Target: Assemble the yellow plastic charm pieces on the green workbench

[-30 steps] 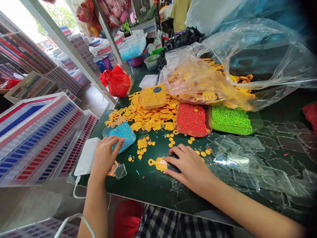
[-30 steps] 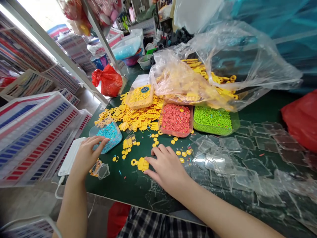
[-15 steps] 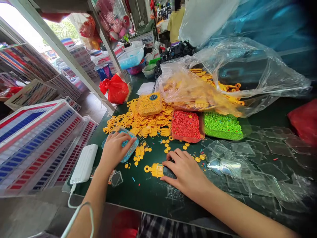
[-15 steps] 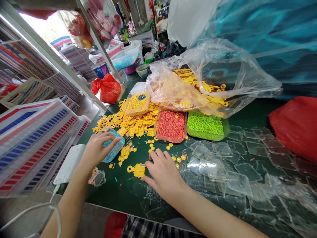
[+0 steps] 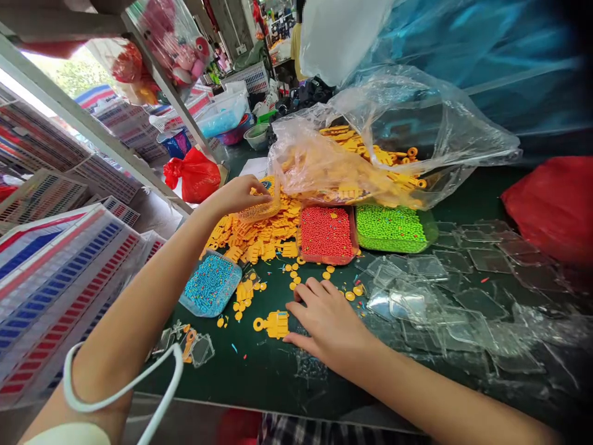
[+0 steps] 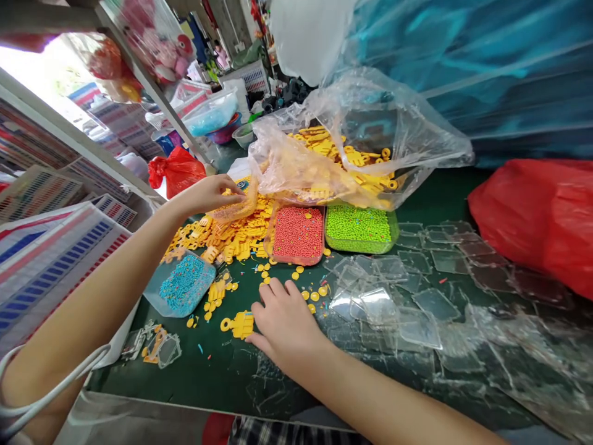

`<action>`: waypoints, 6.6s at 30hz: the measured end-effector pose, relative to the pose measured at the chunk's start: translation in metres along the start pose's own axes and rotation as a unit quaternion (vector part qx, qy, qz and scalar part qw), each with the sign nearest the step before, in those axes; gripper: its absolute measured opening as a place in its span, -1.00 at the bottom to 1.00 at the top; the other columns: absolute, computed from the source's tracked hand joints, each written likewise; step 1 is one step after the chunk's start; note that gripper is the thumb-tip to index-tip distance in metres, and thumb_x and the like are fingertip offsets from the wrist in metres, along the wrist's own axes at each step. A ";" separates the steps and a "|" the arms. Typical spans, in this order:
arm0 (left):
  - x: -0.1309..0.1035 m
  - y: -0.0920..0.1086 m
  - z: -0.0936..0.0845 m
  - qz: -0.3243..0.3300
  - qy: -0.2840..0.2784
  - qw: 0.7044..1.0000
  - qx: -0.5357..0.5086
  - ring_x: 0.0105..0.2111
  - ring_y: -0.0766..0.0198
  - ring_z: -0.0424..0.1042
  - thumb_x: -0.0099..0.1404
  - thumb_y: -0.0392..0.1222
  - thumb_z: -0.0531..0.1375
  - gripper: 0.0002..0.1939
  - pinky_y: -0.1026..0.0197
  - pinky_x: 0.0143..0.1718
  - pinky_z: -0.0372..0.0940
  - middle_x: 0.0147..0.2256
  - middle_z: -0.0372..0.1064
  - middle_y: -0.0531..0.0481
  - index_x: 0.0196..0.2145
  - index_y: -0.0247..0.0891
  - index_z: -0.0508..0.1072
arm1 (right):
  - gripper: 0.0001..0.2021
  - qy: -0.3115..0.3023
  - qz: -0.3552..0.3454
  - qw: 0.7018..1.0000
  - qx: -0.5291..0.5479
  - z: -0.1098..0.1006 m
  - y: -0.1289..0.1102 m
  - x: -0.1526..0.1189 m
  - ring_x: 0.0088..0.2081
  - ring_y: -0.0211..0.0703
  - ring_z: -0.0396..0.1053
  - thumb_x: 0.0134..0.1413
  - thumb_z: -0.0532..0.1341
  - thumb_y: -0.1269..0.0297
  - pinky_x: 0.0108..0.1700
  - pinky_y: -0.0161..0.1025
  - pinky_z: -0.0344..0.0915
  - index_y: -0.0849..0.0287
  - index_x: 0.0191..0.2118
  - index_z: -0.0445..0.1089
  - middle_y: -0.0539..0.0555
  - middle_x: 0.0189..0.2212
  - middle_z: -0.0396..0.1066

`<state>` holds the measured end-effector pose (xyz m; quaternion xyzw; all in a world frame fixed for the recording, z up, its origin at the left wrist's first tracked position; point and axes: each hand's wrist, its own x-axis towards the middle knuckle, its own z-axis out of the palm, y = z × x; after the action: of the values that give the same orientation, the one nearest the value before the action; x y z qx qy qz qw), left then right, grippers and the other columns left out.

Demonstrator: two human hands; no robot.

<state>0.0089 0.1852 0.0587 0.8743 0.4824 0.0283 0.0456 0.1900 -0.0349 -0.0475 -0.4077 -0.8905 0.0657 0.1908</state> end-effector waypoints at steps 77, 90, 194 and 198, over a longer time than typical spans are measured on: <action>-0.195 0.103 0.077 -0.078 0.227 0.955 -0.173 -0.29 0.19 0.39 0.35 -0.08 0.16 -0.81 0.08 -0.18 0.29 -0.34 0.43 -0.01 -0.23 -0.06 0.59 | -0.72 0.012 -0.141 0.990 -0.025 -0.008 0.004 0.002 -0.36 -0.15 0.23 0.25 0.17 0.16 -0.35 -0.18 -0.08 0.16 -0.44 0.43 0.02 -0.52 0.39; -0.047 0.057 0.012 0.015 0.136 0.990 -0.024 -0.10 0.06 0.39 0.37 0.00 0.08 -0.66 0.02 -0.03 0.21 -0.11 0.47 -0.16 -0.11 -0.25 0.53 | -0.71 -0.027 -0.192 0.981 -0.019 -0.018 0.003 0.003 -0.40 -0.17 0.30 0.28 0.14 0.20 -0.39 -0.19 0.04 0.17 -0.44 0.43 0.02 -0.50 0.48; -0.168 0.087 0.083 -0.010 -0.031 0.987 -0.158 -0.36 0.19 0.46 0.38 0.02 0.08 -0.66 0.15 -0.23 0.36 -0.42 0.50 -0.02 -0.42 -0.22 0.48 | -0.77 -0.139 -0.132 0.981 -0.003 -0.026 0.009 0.003 -0.44 -0.17 0.43 0.26 0.10 0.35 -0.50 -0.23 -0.14 0.23 -0.40 0.40 0.08 -0.49 0.52; -0.141 0.094 0.065 0.046 0.029 0.985 -0.165 -0.36 0.22 0.45 0.39 0.06 0.06 -0.66 0.20 -0.27 0.35 -0.38 0.50 -0.01 -0.37 -0.19 0.47 | -0.75 -0.134 -0.155 0.979 -0.001 -0.030 0.009 0.004 -0.42 -0.17 0.44 0.28 0.08 0.34 -0.50 -0.23 -0.08 0.22 -0.38 0.44 0.09 -0.48 0.53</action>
<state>0.0192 0.0128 0.0030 0.8746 0.4319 0.1352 0.1740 0.2061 -0.0271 -0.0216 -0.2523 -0.9605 0.0888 0.0772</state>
